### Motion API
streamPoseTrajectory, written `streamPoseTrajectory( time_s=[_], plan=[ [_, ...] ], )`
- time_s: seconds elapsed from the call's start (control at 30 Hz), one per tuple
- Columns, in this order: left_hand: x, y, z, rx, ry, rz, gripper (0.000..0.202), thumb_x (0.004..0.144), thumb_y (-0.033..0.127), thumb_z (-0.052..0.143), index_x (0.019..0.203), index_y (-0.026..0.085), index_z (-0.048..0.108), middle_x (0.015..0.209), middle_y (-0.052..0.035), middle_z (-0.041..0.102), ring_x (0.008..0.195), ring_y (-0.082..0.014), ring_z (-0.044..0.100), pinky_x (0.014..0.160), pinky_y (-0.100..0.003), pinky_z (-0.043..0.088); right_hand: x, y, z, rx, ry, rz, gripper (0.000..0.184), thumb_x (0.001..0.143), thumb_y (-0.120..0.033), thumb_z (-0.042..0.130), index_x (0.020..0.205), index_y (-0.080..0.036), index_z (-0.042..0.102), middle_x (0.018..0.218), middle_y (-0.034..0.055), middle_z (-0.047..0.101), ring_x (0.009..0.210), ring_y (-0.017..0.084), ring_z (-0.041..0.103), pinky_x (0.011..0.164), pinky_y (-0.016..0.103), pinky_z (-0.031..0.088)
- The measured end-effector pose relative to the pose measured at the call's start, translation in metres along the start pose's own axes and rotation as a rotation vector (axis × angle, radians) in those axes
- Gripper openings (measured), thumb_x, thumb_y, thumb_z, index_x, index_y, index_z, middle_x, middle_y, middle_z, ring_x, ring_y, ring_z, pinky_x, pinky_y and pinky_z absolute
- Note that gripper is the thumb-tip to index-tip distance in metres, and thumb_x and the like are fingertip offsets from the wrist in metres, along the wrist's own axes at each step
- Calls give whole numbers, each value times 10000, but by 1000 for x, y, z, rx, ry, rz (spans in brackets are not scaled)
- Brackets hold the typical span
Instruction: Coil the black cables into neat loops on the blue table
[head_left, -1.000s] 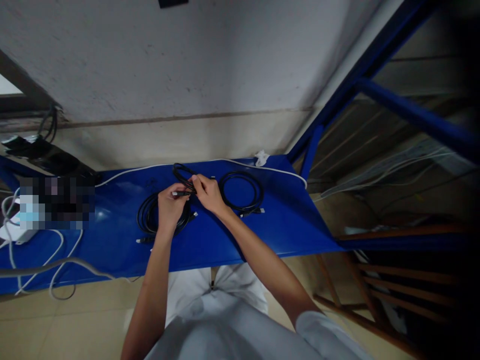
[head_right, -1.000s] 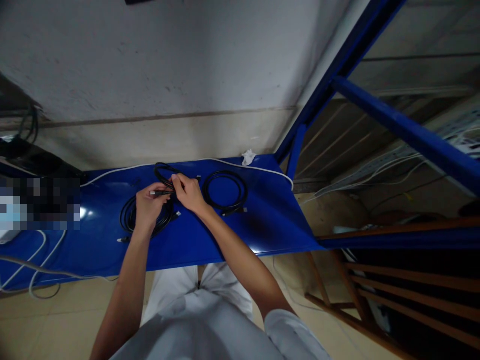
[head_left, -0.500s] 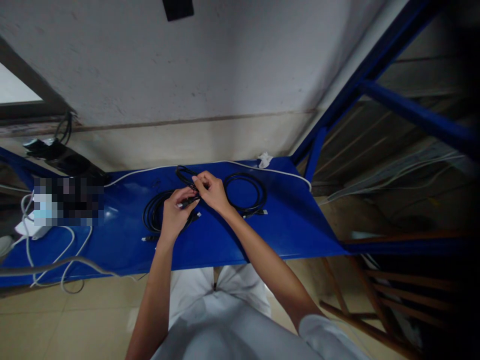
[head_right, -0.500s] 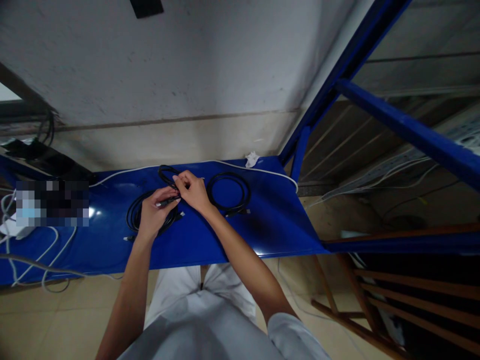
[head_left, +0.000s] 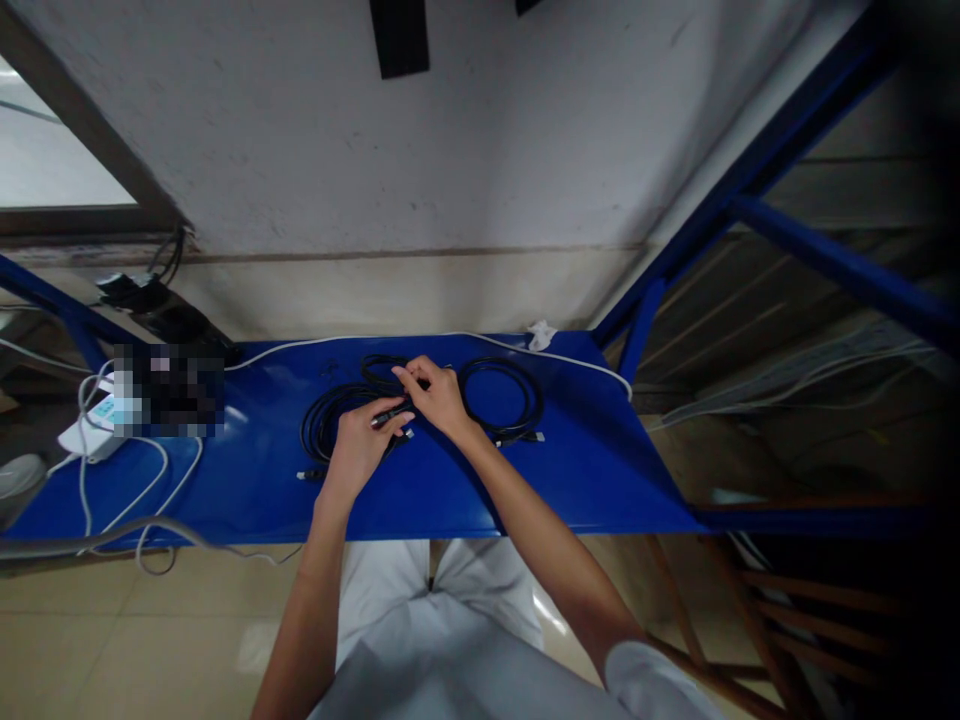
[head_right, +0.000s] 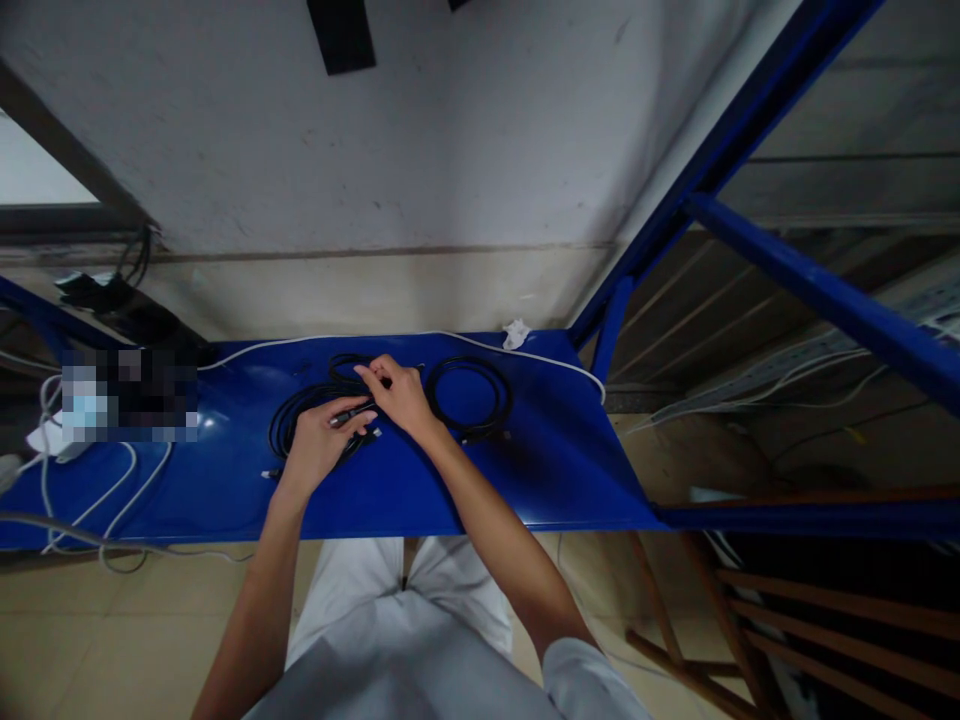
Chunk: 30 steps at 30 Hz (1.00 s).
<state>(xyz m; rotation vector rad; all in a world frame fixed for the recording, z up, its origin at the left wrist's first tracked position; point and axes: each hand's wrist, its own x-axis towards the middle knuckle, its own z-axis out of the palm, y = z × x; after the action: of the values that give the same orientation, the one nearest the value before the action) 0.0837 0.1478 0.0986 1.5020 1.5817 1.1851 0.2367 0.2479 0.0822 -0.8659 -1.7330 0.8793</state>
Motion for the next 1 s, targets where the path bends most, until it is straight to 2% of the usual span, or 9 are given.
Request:
streamPoseTrajectory(
  time_s=[0.1,0.17,0.23,0.3,0.37,0.47,0.6,0.8,1.0],
  plan=[
    [-1,6,-8,181,95,167,188,983,434,815,1024,254,847,991,-66,817,862,-240,750,832,-362,590,4,0,-7,-109,-105,-30,451,1094,-639,588,913,-233,659,800,8,740,700,161,669,721,270,460],
    [2,7,-15,291,190,262,151,1012,395,780,1038,255,831,1092,-85,785,1022,-266,730,976,-413,574,7,-1,-14,-197,-196,-61,428,1117,-603,580,927,-234,686,768,2,735,697,163,667,724,268,430],
    [8,3,-22,387,232,337,133,1025,363,761,1069,251,815,1202,-108,752,1174,-298,690,1097,-473,528,10,-1,-19,-251,-285,-91,394,1128,-561,591,941,-234,706,722,-8,714,682,162,656,715,265,398],
    [17,-4,-28,464,172,400,121,1046,342,729,1090,248,791,1286,-116,743,1268,-315,659,1152,-507,487,11,1,-22,-276,-343,-110,367,1131,-529,600,952,-230,716,713,-12,701,659,156,630,695,262,372],
    [26,-11,-31,512,57,451,125,1082,321,671,1132,243,755,1308,-111,759,1313,-316,657,1186,-520,452,10,5,-22,-283,-356,-120,364,1141,-508,584,958,-222,716,743,-8,701,647,149,603,682,262,359],
    [38,-16,-34,567,-80,499,159,1120,285,577,1212,221,690,1249,-116,776,1264,-313,689,1202,-528,429,8,12,-20,-287,-337,-121,370,1157,-482,540,969,-212,709,766,1,688,661,153,594,683,269,358],
    [49,-11,-36,600,-215,515,203,1121,230,486,1262,201,629,1213,-137,758,1206,-325,697,1158,-520,466,10,16,-20,-290,-297,-112,395,1164,-497,495,979,-208,690,765,-2,658,650,152,557,668,281,344],
    [71,-1,-31,743,-290,531,350,1108,236,436,1393,144,617,1206,-193,743,1144,-367,696,1070,-540,499,17,12,-24,-160,-222,-49,478,1143,-610,487,913,-221,644,738,-9,651,652,153,566,680,286,402],
    [88,-7,-21,721,-323,658,335,1127,418,525,1107,192,772,1013,-145,771,1016,-330,691,986,-487,486,12,14,-29,-109,-235,31,466,1132,-653,496,950,-243,622,669,-33,635,638,167,624,696,285,458]
  ],
)
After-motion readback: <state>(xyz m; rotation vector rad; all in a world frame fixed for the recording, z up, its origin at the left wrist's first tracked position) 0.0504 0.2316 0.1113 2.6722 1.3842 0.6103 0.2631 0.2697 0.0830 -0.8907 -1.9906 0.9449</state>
